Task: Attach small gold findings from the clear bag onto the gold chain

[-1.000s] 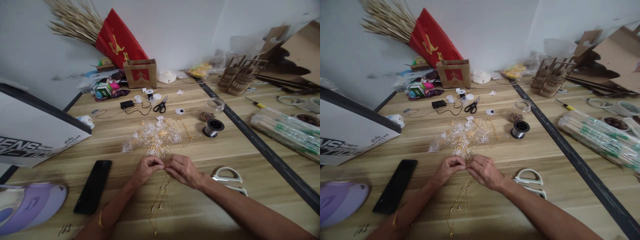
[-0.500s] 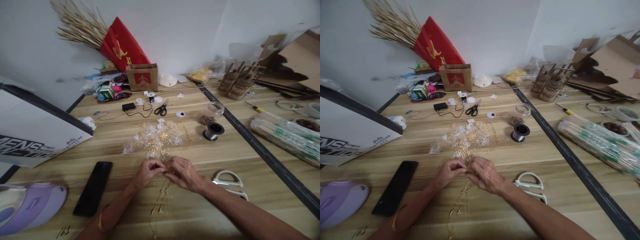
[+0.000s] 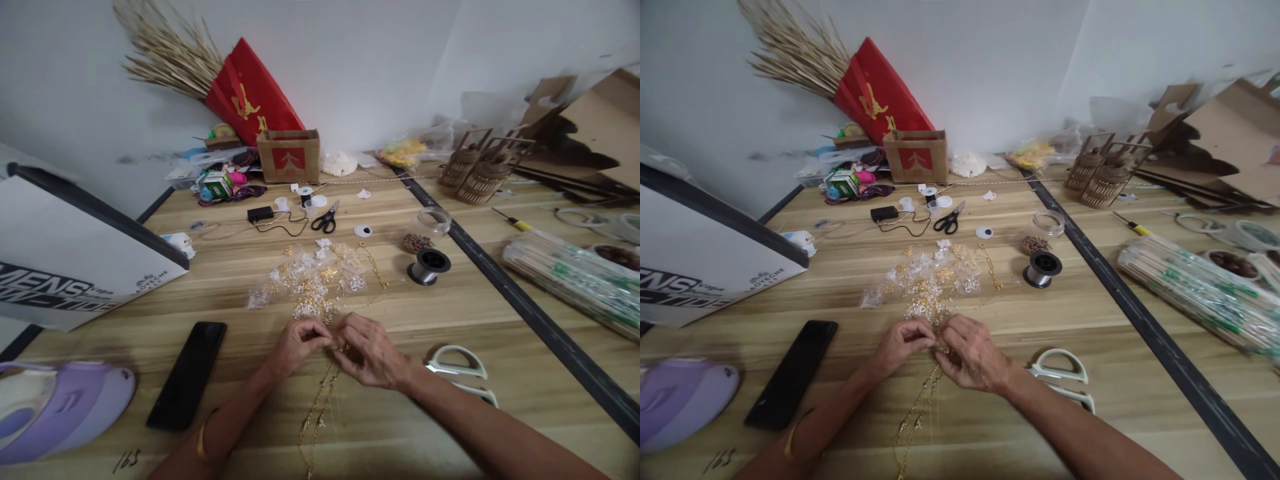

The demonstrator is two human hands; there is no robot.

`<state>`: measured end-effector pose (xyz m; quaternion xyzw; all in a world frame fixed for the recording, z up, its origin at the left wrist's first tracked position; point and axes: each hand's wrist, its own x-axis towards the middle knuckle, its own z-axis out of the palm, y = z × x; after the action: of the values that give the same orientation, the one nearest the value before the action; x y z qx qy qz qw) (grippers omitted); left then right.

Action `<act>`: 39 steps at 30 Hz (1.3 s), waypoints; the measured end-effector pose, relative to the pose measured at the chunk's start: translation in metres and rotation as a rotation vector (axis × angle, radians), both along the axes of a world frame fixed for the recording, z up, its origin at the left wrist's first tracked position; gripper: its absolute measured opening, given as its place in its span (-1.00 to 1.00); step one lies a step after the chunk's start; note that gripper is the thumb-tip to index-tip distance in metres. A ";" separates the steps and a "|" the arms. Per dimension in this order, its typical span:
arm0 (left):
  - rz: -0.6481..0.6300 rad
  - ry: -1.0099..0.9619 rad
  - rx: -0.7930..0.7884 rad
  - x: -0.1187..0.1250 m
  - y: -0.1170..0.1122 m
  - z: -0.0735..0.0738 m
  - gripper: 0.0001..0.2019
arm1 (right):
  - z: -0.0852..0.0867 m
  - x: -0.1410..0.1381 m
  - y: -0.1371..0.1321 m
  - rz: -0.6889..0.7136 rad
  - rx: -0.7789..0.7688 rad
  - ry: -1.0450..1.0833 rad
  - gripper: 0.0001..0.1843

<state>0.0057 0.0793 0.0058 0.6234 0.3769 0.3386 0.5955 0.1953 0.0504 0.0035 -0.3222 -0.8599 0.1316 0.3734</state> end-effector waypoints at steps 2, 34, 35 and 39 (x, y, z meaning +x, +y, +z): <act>-0.006 0.006 0.006 0.000 0.000 0.001 -0.80 | -0.002 0.000 0.000 -0.002 0.001 0.007 -0.94; 0.015 0.108 0.069 -0.003 0.001 0.002 -0.89 | -0.004 0.003 0.004 -0.012 -0.038 -0.077 -0.85; 0.012 0.109 0.068 -0.003 0.001 0.001 -0.88 | -0.004 0.003 0.004 -0.016 -0.039 -0.084 -0.84; 0.019 0.109 0.028 -0.004 -0.001 -0.001 -0.89 | -0.005 0.003 0.004 -0.033 -0.032 -0.090 -0.81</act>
<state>0.0018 0.0778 0.0052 0.6456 0.4098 0.3150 0.5621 0.1981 0.0544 -0.0012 -0.3478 -0.8682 0.1247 0.3313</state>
